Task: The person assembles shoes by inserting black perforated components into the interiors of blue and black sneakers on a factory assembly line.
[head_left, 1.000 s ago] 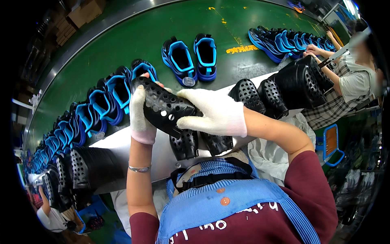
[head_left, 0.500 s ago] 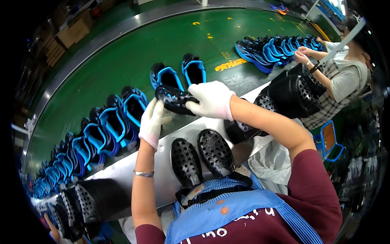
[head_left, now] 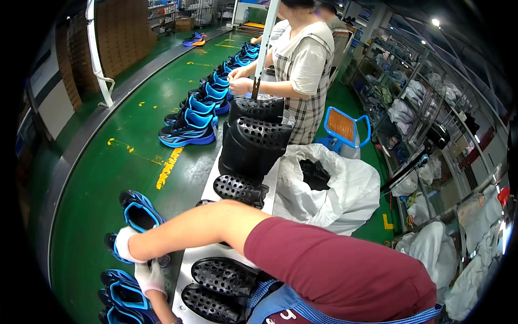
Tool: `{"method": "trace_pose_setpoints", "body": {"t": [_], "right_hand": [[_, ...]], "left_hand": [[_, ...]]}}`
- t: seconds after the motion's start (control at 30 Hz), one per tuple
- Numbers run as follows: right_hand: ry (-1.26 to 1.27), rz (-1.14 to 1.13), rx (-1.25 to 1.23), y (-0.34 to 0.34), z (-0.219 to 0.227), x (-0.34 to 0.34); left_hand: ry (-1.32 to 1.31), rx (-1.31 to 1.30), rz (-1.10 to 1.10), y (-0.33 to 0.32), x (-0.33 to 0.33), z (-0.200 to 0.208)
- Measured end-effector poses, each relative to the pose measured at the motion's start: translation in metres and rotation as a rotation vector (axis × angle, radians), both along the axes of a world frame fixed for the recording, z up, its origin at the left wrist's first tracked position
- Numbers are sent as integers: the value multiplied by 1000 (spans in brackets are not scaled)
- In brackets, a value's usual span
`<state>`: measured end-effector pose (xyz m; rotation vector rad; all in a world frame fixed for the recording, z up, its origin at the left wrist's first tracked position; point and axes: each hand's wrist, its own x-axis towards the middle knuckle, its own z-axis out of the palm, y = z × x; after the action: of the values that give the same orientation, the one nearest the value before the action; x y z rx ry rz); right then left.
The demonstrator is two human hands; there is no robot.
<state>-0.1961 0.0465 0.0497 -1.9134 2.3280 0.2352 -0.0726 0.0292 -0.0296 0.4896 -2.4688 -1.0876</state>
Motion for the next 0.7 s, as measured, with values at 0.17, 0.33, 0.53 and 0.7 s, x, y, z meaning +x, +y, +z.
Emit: {"method": "trace_pose_setpoints", "body": {"t": [0.17,0.33,0.53,0.7], "right_hand": [[-126,-77,-21,-20,-43,3],[-269,-157,13,-54,-61,0],[-258,-200,-289,-63,-105,-16],[-140,-160,15,-73,-65,23]], "left_hand": [[-519,189,1,-9,-12,8],[-784,317,109,-7,-26,18],[-676,280,-31,-12,-38,-6],[-792,-2,-94,-14,-13,20]]}}
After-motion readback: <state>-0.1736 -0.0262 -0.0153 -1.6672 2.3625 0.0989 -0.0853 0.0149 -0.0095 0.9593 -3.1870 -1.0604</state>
